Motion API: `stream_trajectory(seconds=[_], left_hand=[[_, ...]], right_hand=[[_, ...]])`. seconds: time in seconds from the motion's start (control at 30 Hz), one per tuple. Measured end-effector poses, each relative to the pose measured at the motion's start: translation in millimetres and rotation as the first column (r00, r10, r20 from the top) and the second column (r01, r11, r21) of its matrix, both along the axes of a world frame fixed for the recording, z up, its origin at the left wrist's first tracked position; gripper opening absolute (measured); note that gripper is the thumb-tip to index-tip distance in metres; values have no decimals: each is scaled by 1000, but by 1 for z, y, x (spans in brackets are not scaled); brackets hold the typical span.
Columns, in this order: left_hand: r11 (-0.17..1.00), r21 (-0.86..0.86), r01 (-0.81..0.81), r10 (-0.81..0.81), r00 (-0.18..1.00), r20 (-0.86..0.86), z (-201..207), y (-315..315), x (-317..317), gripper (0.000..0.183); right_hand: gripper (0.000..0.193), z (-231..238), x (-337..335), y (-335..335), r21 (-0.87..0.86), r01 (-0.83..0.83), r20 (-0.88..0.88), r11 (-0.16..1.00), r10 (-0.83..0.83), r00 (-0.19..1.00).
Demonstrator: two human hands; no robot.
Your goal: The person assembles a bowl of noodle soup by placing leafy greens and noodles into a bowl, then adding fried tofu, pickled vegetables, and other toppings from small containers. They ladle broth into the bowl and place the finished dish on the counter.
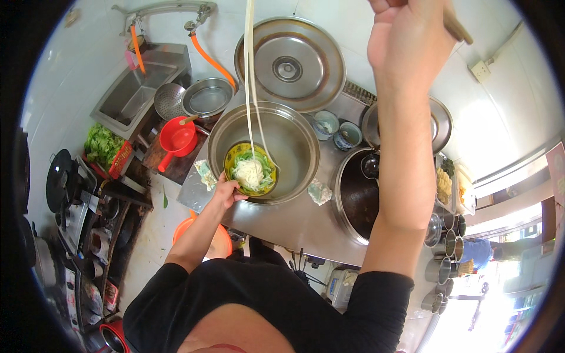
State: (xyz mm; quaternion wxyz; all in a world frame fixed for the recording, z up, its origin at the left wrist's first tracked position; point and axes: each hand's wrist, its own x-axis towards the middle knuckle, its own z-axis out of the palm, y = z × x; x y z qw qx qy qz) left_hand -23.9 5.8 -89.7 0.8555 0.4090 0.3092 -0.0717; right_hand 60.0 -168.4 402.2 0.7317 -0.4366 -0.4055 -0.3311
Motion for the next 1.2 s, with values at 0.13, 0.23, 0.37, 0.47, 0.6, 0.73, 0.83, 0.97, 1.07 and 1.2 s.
stream_trajectory(seconds=[0.13,0.23,0.37,0.47,0.6,0.73,0.83,0.97,1.07,1.2], left_hand=[[1000,1,9,-9,1000,-19,-4,-2,4,84],[1000,12,-25,25,999,-24,-6,-4,6,84],[998,-67,-11,13,1000,21,-2,2,5,81],[991,-128,-27,29,999,20,6,8,1,77],[977,-212,-29,51,994,99,21,20,-12,74],[964,-264,-33,74,986,149,32,34,-23,77],[958,-281,-60,115,976,183,35,42,-34,79],[948,-293,-121,186,961,205,35,57,-57,78],[925,-340,-169,244,950,193,29,73,-85,70],[937,-220,-270,302,944,131,17,89,-133,60]], right_hand=[[44,15,-7,4,-32,-24,25,999,24,999],[44,16,-6,2,-15,115,-45,993,-115,992],[47,-11,6,-12,-114,-44,-172,992,24,985],[37,-86,7,-16,-312,-109,-407,944,-29,913],[12,-200,2,-24,-751,-267,-514,604,-281,810],[19,-280,0,-60,-644,-190,-611,741,-349,710],[25,-329,-5,-79,-299,25,-771,954,-257,582],[31,-411,4,-93,-258,114,-870,959,-282,403],[32,-488,25,-97,-449,-110,-869,887,-406,283],[32,-585,94,-79,-669,-85,-717,738,-611,337]])
